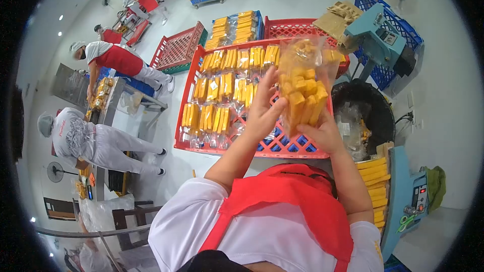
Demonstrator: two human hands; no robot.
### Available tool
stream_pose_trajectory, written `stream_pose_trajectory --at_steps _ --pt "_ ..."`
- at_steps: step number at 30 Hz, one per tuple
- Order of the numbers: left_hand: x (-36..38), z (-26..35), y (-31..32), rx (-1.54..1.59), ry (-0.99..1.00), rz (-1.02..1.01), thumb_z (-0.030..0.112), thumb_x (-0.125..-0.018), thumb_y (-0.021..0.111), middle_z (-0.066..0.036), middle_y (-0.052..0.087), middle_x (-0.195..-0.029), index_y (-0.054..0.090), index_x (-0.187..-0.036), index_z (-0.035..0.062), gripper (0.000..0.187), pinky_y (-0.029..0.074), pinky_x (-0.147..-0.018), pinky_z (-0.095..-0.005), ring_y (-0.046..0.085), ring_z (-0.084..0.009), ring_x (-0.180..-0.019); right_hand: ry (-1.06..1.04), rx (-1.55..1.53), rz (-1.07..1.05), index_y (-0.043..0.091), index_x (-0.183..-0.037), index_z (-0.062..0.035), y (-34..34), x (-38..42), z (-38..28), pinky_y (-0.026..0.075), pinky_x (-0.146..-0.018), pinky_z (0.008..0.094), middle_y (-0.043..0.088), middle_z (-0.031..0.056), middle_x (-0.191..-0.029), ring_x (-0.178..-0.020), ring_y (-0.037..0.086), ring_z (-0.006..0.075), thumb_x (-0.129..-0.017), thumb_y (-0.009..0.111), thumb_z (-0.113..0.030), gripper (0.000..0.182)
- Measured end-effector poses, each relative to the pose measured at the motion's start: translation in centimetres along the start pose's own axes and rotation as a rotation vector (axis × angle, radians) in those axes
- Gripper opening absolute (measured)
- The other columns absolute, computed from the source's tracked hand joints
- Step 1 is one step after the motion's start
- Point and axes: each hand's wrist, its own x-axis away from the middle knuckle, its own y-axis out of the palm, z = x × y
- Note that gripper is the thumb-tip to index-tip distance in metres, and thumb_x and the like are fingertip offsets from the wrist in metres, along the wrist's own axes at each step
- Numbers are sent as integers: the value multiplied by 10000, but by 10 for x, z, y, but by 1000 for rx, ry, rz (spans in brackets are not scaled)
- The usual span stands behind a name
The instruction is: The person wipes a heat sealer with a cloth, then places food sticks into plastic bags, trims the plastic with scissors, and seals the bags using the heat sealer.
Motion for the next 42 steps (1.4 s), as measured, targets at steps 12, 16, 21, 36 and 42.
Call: stream_pose_trajectory --at_steps 12,16,21,36,42 --pt "17 3 34 364 -65 46 171 -588 764 -168 169 -1351 -57 -1320 12 1111 243 -991 -368 258 -256 -1224 -289 668 11 156 -1328 -67 -2 -20 -2 302 -961 330 271 143 -1330 -1207 312 257 -689 635 -33 799" --pt "15 -3 20 5 35 16 133 -587 761 -152 210 -1335 -75 -1320 35 1117 283 -974 -363 324 -251 -1188 -250 592 -11 162 -1329 -71 -1 -18 4 286 -974 352 255 158 -1337 -1220 290 296 -684 635 -50 800" --pt "5 6 7 413 -70 0 90 -589 754 -139 283 -1285 -28 -1334 74 1081 364 -917 -361 375 -254 -1147 -454 910 -15 193 -1321 -64 2 -15 -20 299 -962 360 294 157 -1312 -1189 335 293 -656 684 -144 829" --pt "-10 4 17 -361 321 -103 187 -556 765 -157 230 -1325 139 -1325 44 1002 247 -985 -371 248 -287 -1223 -252 -14 -135 146 -1324 -92 -8 -25 5 312 -964 310 276 51 -1313 -1178 343 167 -744 643 -207 772" --pt "-2 15 21 -248 244 -113 199 -639 699 -171 201 -1342 162 -1322 38 883 211 -996 -389 227 -298 -1233 -251 689 -105 344 -1220 -66 -29 -24 10 386 -897 306 447 33 -1176 -1070 453 175 -709 675 -131 612"
